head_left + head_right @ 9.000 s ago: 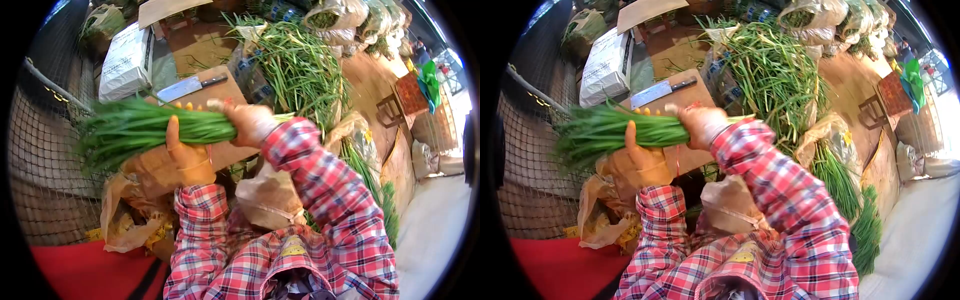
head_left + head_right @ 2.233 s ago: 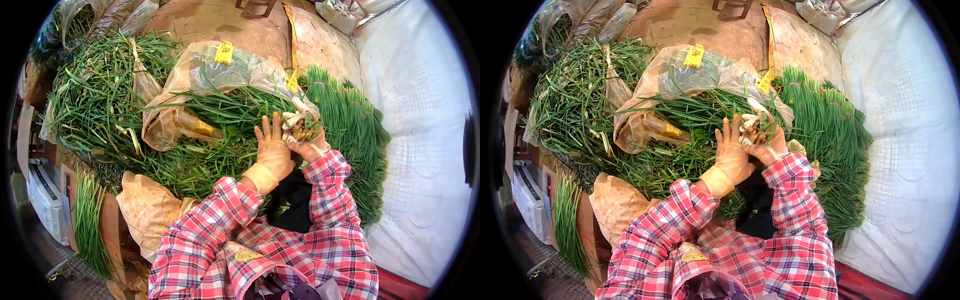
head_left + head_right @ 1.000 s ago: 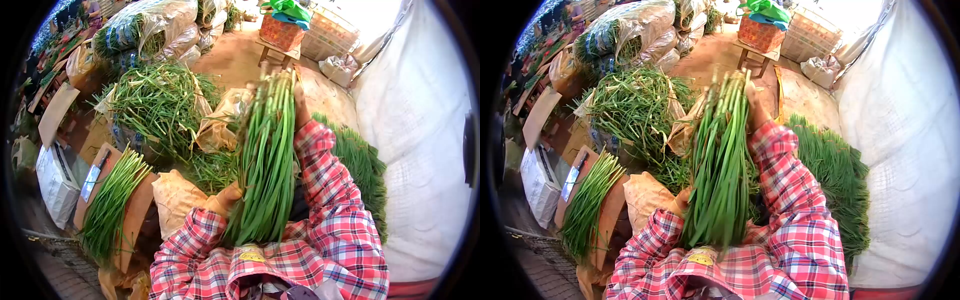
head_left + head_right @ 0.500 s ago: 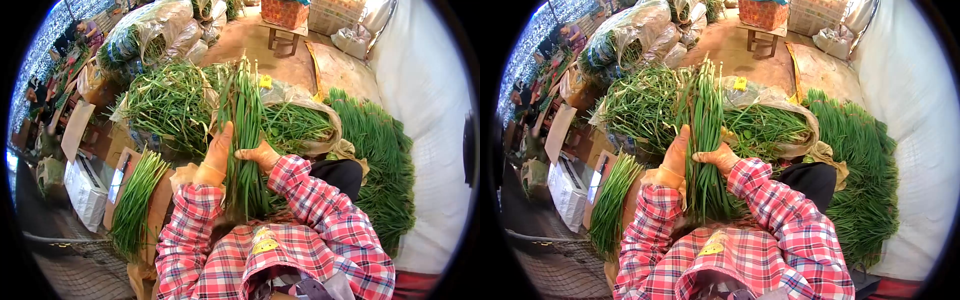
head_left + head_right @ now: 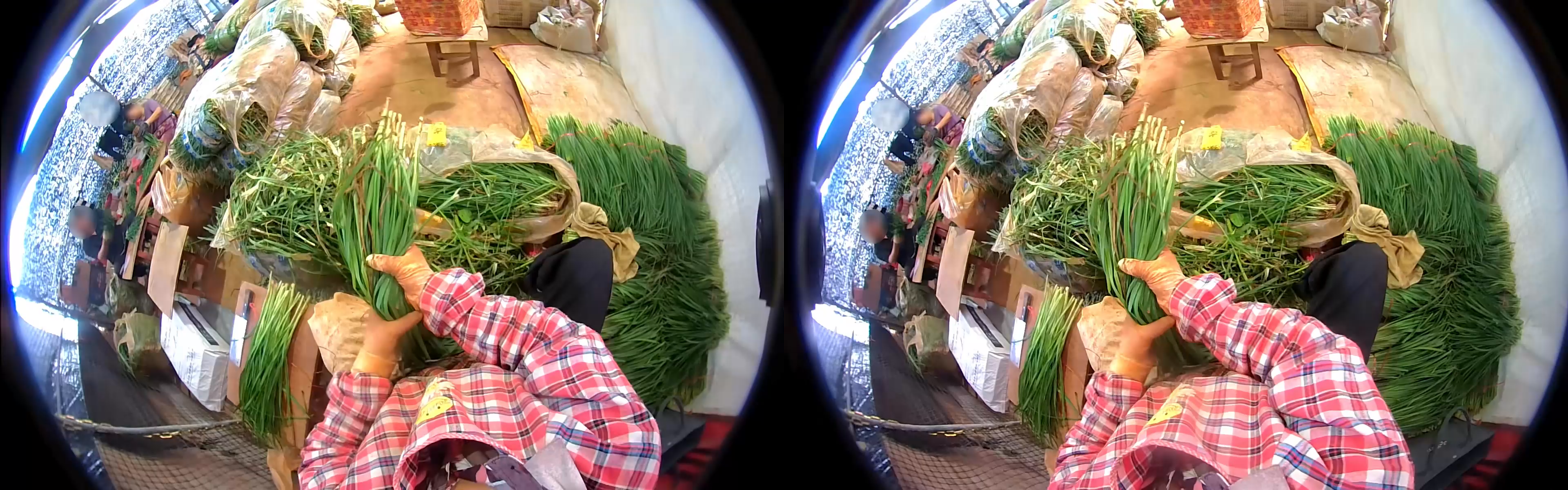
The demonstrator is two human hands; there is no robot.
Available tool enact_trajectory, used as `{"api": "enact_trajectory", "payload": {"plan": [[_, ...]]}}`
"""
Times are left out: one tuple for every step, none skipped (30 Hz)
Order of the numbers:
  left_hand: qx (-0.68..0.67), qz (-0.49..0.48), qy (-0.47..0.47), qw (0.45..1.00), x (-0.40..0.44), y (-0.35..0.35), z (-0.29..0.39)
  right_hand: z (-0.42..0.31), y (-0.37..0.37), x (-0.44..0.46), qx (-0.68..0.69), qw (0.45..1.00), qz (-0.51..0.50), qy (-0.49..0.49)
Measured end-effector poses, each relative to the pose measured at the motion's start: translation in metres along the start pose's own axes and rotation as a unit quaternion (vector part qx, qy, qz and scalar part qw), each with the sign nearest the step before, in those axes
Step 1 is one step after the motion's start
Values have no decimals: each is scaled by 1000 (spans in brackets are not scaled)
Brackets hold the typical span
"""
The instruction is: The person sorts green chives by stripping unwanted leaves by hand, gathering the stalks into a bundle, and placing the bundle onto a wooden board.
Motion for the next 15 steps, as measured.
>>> {"api": "enact_trajectory", "payload": {"plan": [[-9, 3, -13, 1000, 5, 3, -6, -4, -2, -1, 3, 1000, -2, 3], [-19, 5, -25, 999, 9, 7, -11, -9, -4, -4, 9, 1000, -22, -6], [39, 13, -53, 998, 8, 9, -8, -12, -4, -6, 13, 999, -41, -16], [71, 18, -47, 996, 0, 11, 7, -12, -2, -5, -13, 997, -80, -8], [102, 22, -42, 994, -8, 14, 21, -18, 4, -5, -14, 997, -81, -10], [133, 26, -36, 990, -16, 16, 36, -30, 7, -6, -78, 991, -95, -50], [171, 29, -50, 983, -18, 29, 51, -40, 11, -5, -142, 980, -110, -91], [268, 32, -114, 956, -17, 45, 66, -42, 22, 4, -193, 970, -100, -106], [362, 34, -173, 915, -18, 60, 80, -52, 29, 4, -175, 970, -81, -148], [411, 39, -208, 887, -24, 70, 89, -50, 41, 11, -164, 975, -21, -152], [457, 43, -243, 855, -32, 76, 98, -47, 52, 18, -154, 975, 39, -155], [495, 59, -227, 836, -43, 77, 110, -53, 53, 15, -184, 971, 50, -144], [509, 49, -213, 833, -48, 88, 112, -59, 55, 12, -213, 966, 62, -135], [502, 49, -223, 834, -53, 104, 112, -63, 77, 24, -124, 984, 56, -112], [495, 48, -232, 836, -59, 118, 109, -66, 109, 40, -33, 994, 52, -90]]}}
Point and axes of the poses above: each hand's wrist, its own x-axis towards the middle knuckle, its own y-axis out of the back of the hand, z = x × y, the point moved 2 cm from there along x, towards the middle knuckle, and after that the axes turned 9 degrees about z, right-handed, at the moved point
